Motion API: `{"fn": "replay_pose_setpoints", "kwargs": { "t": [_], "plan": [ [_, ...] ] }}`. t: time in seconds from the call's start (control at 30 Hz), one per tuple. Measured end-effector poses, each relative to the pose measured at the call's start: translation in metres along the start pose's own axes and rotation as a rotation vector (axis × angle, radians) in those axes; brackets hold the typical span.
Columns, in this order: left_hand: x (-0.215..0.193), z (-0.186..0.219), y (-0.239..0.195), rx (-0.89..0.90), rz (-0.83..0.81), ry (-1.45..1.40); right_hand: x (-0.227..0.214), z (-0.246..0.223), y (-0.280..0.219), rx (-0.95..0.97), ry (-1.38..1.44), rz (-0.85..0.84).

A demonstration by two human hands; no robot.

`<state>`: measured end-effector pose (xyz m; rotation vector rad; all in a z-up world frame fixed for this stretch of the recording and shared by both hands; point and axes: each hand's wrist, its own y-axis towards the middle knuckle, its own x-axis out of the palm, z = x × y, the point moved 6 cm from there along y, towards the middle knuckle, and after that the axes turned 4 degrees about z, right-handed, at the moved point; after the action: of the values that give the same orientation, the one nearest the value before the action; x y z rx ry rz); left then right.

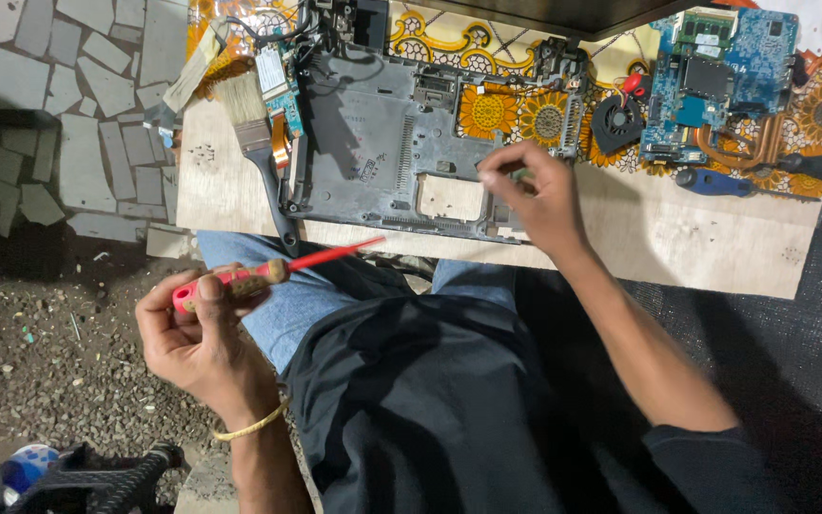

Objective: The person uses a red-handled screwdriver to remove and reinstall screws on the metal chassis of a disassembled laptop. The person repeatedly places screws into holes and tightens them, then removes them again, without completing the reassembly.

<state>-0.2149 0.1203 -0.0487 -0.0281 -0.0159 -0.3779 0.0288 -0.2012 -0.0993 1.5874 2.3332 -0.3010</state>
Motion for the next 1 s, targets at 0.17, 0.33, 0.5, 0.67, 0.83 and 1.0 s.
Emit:
{"fn": "replay_pose_setpoints", "kwargs": {
  "t": [0.17, 0.33, 0.5, 0.67, 0.83, 1.0],
  "plan": [
    [0.020, -0.007, -0.010, -0.095, -0.116, -0.096, 0.005, 0.012, -0.006, 0.194, 0.509, 0.196],
    [0.032, -0.034, -0.021, -0.437, -0.160, -0.434, 0.015, 0.046, -0.007, 0.317, 0.689, 0.226],
    [0.051, -0.029, -0.044, -0.469, -0.446, -0.409, 0.010, 0.062, -0.006, 0.394, 0.856, 0.300],
    [0.054, -0.009, -0.069, -0.295, -0.728, 0.085, 0.025, 0.067, -0.005, 0.452, 1.019, 0.260],
    [0.069, 0.010, -0.072, -0.045, -0.797, 0.195, 0.042, 0.052, -0.002, 0.421, 1.119, 0.155],
    [0.079, 0.021, -0.067, 0.011, -0.853, 0.242, 0.044, 0.031, -0.001, 0.390, 0.988, 0.148]
  ]
}}
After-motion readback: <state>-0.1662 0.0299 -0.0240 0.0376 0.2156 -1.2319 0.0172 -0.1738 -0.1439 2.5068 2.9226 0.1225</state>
